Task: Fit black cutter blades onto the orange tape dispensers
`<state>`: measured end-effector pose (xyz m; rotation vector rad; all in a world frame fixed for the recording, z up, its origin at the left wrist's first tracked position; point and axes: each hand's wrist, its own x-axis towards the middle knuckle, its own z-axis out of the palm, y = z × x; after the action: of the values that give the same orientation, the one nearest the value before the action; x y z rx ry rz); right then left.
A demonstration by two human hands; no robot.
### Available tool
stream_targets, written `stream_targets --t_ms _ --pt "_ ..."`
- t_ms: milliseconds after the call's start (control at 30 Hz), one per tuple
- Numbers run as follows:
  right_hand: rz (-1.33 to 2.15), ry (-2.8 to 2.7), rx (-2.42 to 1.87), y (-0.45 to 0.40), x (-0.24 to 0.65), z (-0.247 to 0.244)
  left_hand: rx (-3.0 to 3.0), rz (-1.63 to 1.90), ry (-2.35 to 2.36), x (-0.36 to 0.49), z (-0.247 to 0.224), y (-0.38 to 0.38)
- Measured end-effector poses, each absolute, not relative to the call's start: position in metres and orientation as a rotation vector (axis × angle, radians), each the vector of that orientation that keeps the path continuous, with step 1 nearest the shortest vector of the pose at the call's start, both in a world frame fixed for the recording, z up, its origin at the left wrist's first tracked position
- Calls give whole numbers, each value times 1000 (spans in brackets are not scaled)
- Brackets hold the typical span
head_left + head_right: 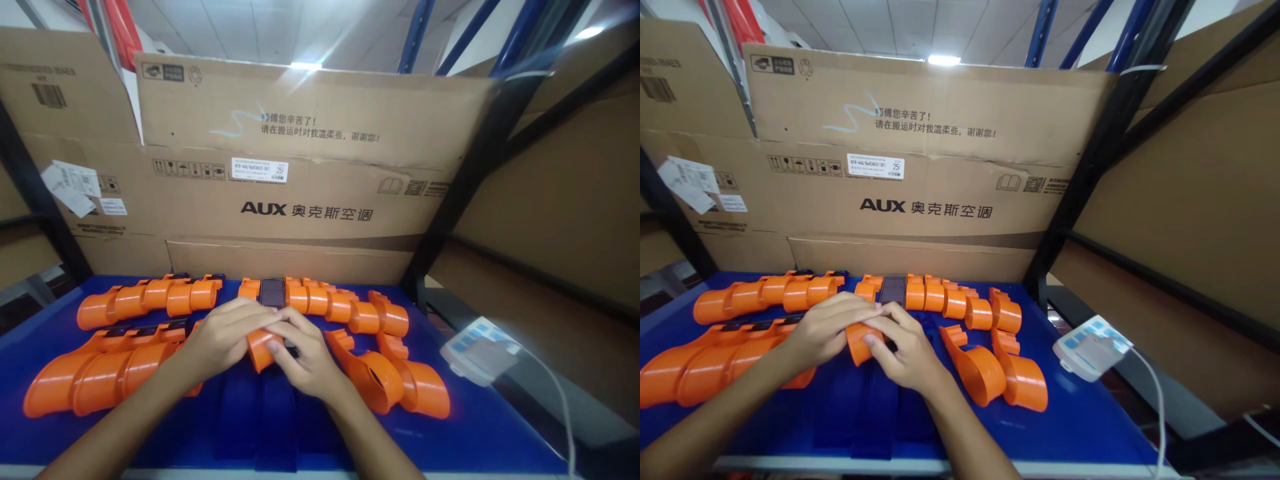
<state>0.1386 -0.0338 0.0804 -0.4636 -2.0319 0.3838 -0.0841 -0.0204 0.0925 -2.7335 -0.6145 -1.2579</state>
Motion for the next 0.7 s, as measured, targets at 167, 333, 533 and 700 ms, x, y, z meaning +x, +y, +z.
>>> stream_targets --t_ms 167,333,533,700 --pt "385 -2027 -449 -35 141 85 -2615 -1208 -652 -83 101 -19" --pt "336 -1921 -513 -37 141 86 -2540 -1150 -849 -82 115 -25" --pt "292 -1774 -525 -34 142 84 -2605 -939 -963 -72 137 -45" --pt "305 -1829 -425 -33 139 84 -2581 -905 -999 -66 137 -34"
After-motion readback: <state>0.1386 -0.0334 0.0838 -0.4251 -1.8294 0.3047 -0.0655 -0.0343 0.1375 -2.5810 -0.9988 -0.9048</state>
